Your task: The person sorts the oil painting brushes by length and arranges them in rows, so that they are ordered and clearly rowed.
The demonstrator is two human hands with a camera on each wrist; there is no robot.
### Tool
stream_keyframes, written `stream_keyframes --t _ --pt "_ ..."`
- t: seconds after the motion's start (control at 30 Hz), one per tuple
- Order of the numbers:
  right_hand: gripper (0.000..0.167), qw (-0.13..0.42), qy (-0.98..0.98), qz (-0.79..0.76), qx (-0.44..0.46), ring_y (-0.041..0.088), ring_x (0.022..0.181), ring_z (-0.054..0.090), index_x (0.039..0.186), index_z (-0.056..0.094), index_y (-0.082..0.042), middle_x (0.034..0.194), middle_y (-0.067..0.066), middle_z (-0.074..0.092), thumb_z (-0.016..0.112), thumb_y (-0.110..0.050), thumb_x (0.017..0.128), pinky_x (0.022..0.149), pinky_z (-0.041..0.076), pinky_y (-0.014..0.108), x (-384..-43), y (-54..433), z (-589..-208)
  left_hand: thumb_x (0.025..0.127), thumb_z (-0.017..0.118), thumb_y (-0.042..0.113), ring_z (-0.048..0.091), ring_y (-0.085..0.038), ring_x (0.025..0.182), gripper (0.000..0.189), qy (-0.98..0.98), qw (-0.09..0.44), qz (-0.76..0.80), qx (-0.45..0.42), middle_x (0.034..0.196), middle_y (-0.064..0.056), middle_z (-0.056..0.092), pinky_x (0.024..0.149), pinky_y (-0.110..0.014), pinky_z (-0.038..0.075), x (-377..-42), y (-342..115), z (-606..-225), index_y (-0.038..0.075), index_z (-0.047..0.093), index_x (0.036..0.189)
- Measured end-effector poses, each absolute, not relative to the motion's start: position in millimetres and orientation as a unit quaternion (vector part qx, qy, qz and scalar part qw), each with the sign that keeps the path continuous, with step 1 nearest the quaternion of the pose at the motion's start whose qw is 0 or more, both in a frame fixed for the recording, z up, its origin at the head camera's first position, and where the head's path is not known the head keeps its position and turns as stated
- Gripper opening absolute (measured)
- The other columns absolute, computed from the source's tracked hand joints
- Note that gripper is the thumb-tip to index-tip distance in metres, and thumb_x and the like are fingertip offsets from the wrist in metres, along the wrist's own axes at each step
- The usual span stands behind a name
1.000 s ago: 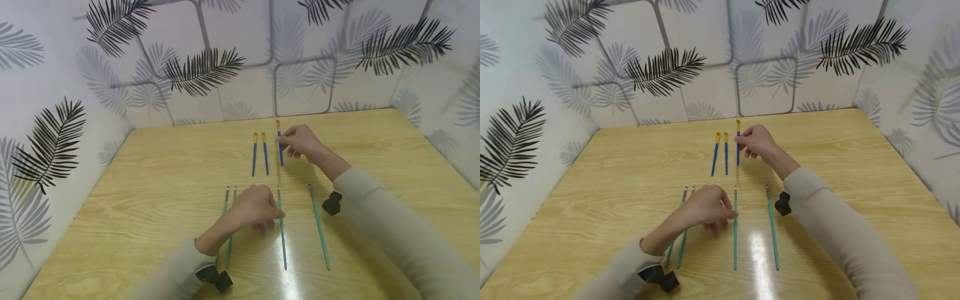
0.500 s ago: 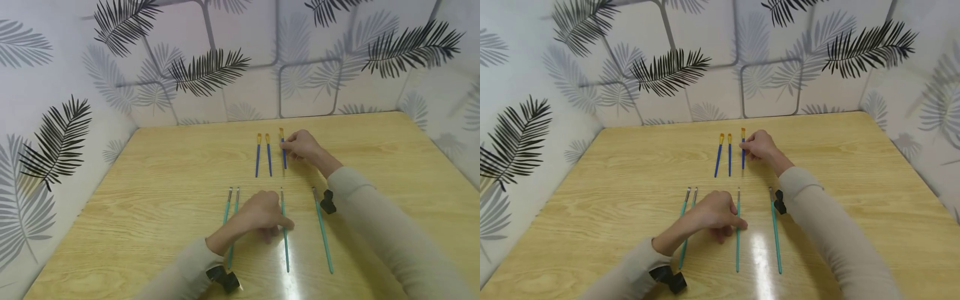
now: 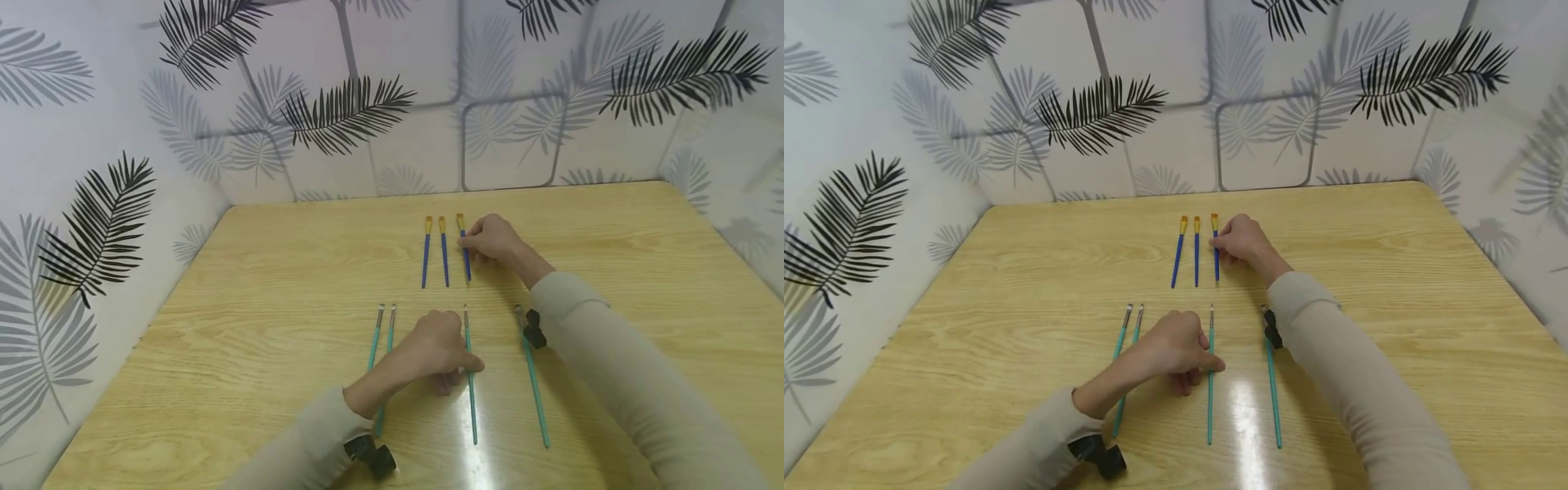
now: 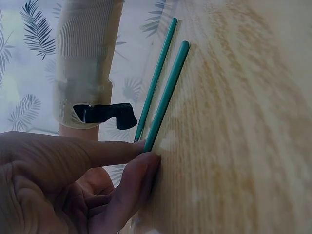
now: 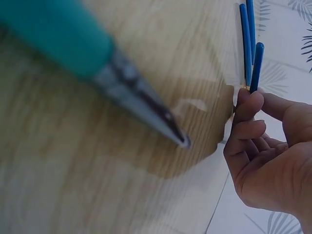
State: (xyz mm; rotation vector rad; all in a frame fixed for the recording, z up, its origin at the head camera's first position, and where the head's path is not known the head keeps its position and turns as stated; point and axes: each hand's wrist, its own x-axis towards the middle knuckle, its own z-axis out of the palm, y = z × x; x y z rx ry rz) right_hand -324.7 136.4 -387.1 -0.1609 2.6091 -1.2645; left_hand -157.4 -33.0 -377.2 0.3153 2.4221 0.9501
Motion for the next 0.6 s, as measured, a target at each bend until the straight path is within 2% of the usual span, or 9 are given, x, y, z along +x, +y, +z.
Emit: stream_keyframes --t 0.1,0.33,0.6 --pt "0.026 0.118 0.899 -0.417 -0.064 0.007 0.051 0.059 0.108 0.070 0.009 0.076 0.007 0.070 0.067 -0.016 0.102 0.048 0.044 0.020 -327 134 -388 0.088 0.085 0.012 0.066 -0.020 0.041 0.036 0.893 0.254 0.352 0.117 0.052 -0.010 0.066 0.044 -0.029 0.058 -158 -33 -379 -0.003 0.067 0.060" --pt "0.028 0.102 0.918 -0.379 -0.053 0.009 0.047 0.058 0.083 0.072 0.004 0.065 0.005 0.068 0.069 -0.017 0.100 0.046 0.045 0.021 -330 127 -391 0.088 0.085 0.014 0.064 -0.015 0.039 0.041 0.905 0.228 0.333 0.138 0.048 -0.006 0.063 0.043 -0.024 0.056 -158 -34 -381 0.001 0.065 0.055" --pt "0.027 0.098 0.929 -0.355 -0.032 0.011 0.053 0.063 0.086 0.073 0.003 0.071 0.006 0.071 0.071 -0.021 0.099 0.049 0.048 0.022 -329 123 -391 0.090 0.082 0.010 0.065 -0.017 0.039 0.039 0.892 0.241 0.358 0.134 0.050 -0.009 0.065 0.043 -0.027 0.057 -156 -35 -382 -0.002 0.066 0.057"
